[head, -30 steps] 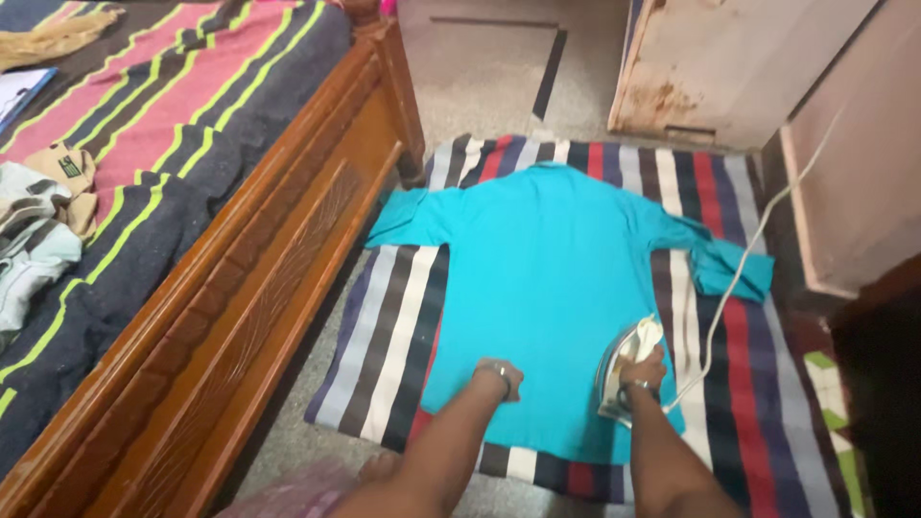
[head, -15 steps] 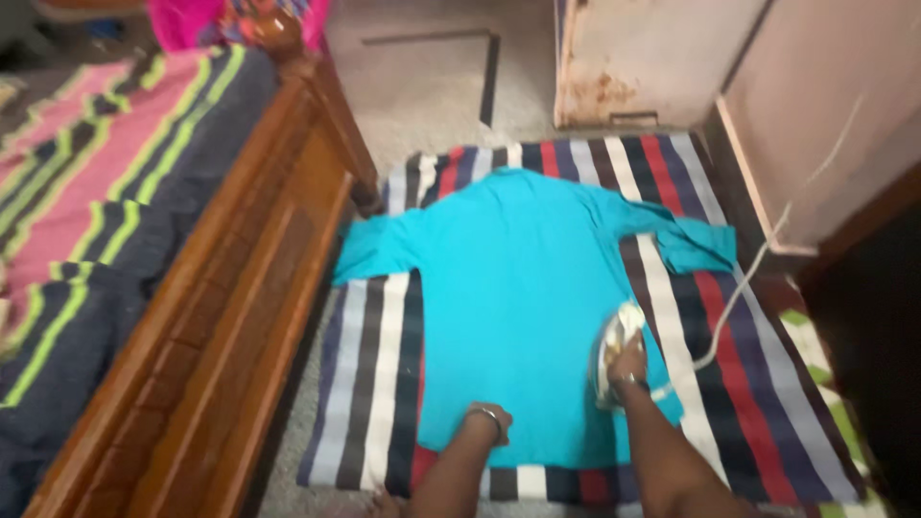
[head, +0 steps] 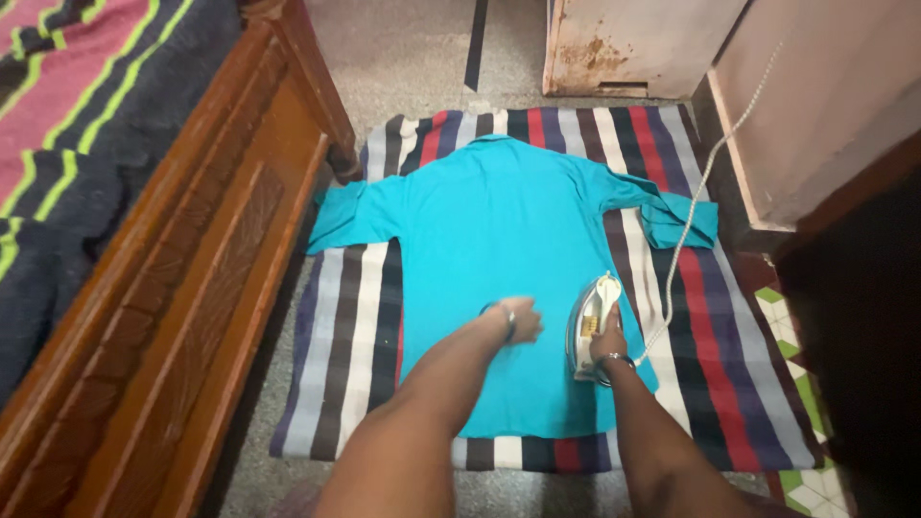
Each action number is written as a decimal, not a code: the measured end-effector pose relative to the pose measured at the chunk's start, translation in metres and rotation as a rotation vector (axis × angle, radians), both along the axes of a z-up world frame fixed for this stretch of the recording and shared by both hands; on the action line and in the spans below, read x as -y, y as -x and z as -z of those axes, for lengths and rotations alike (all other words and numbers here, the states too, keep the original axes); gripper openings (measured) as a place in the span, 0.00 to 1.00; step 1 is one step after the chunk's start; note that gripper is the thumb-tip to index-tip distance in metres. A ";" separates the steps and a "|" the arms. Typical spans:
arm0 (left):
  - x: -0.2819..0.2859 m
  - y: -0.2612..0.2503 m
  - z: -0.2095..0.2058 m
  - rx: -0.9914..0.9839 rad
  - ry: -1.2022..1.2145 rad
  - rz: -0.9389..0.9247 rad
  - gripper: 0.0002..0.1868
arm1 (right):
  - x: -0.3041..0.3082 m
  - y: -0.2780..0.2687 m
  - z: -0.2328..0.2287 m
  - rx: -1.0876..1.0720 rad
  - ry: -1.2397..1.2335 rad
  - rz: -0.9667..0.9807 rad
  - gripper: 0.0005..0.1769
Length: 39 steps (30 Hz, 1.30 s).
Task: The person irons a teal shirt laid out on a striped mat. They smooth the fabric with their hands and then use an electric iron to press the shirt, moving the iron back and forth across the surface.
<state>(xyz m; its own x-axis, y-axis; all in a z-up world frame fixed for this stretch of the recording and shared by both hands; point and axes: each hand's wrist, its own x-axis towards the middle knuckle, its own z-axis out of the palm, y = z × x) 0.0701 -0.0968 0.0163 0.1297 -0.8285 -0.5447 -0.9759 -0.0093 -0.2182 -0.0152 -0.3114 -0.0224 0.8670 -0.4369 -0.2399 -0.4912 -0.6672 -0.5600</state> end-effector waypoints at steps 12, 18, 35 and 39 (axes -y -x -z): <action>-0.029 0.120 0.067 -0.592 0.213 -1.148 0.43 | 0.053 -0.063 0.063 0.050 -0.079 -0.147 0.55; -0.040 0.187 0.089 -0.485 -0.069 -1.031 0.59 | 0.038 -0.061 0.027 0.025 -0.002 -0.049 0.48; -0.028 0.211 0.075 -0.450 -0.271 -0.972 0.68 | 0.012 -0.082 0.141 0.472 -0.681 0.612 0.11; -0.028 0.212 0.074 -0.508 -0.299 -0.998 0.68 | 0.034 -0.100 0.090 0.385 -0.991 0.566 0.08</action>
